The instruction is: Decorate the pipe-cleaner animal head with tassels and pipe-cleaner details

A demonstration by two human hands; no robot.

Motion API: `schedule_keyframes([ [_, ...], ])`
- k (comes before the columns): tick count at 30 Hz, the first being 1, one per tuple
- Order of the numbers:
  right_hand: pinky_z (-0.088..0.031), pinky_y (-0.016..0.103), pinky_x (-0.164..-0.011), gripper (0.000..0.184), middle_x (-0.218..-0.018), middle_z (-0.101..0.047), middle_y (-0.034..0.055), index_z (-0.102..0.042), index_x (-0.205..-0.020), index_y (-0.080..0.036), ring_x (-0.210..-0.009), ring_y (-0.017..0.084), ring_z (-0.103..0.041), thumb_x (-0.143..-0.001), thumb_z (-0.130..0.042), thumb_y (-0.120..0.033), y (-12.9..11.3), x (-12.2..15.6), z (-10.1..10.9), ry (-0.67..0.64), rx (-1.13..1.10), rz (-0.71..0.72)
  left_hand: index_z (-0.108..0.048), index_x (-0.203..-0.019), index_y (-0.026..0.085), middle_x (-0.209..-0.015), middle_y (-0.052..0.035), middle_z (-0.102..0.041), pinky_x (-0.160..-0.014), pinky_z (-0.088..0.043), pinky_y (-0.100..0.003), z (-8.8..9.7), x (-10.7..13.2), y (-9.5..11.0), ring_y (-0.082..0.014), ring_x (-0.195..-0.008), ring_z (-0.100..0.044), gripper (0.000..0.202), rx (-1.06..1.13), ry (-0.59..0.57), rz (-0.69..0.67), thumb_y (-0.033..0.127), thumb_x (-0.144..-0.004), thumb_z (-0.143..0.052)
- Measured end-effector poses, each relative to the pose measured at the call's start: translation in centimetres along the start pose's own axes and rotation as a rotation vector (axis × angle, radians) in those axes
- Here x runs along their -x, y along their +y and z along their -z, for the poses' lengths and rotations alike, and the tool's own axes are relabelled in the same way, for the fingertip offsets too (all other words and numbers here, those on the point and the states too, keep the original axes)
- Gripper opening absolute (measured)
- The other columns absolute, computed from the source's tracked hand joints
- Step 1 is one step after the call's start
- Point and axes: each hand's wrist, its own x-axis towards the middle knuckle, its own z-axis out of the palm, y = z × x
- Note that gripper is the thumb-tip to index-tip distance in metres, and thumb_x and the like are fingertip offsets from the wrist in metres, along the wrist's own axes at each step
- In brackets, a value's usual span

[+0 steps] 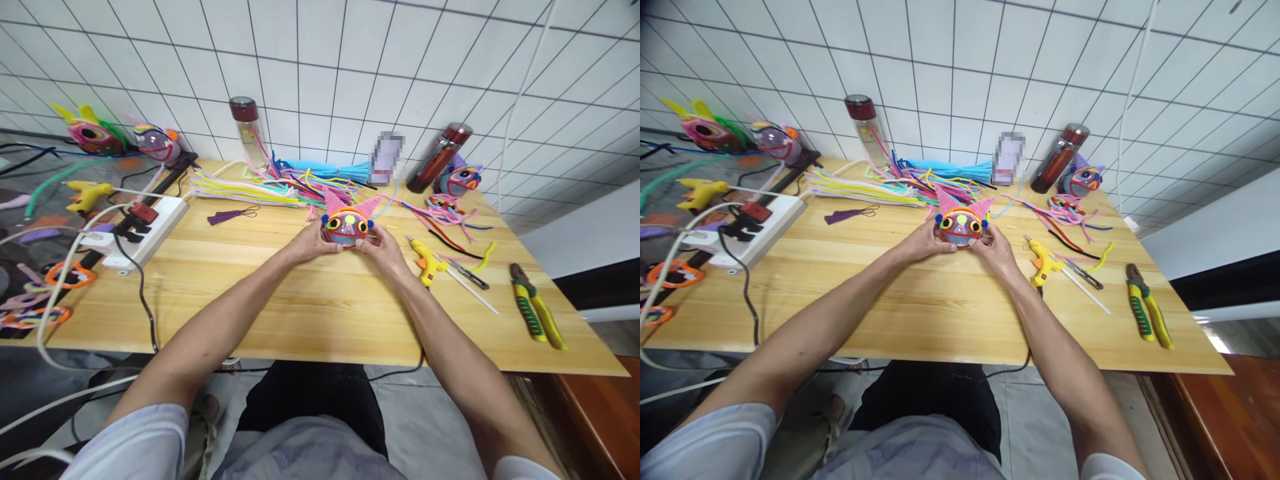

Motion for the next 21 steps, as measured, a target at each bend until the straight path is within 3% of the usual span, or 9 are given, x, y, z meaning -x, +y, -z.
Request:
schedule_keyframes([
  [9,-0.062,0.051,-0.102,0.055,-0.129,-0.080,0.0089,-0.071,-0.119,-0.026,-0.108,0.030,-0.077,-0.074,-0.091,-0.050,-0.04,0.08,-0.08,0.013,0.006,-0.018,-0.060,-0.137,0.013,-0.141,-0.0202,-0.073,-0.112,-0.058,-0.049,0.04,-0.30,-1.04,-0.0346,-0.126,-0.073,0.083,0.029,-0.003,0.003,0.044,-0.070,-0.098],
  [21,-0.061,0.051,-0.102,0.057,-0.128,-0.080,0.0082,-0.070,-0.117,-0.026,-0.105,0.029,-0.077,-0.073,-0.092,-0.054,0.40,-0.03,0.01,0.021,0.024,-0.013,-0.059,-0.138,0.010,-0.140,-0.0214,-0.073,-0.113,-0.058,-0.052,-0.01,-0.13,-0.53,-0.0373,-0.127,-0.073,0.084,-0.039,0.011,0.034,0.039,-0.068,-0.096],
])
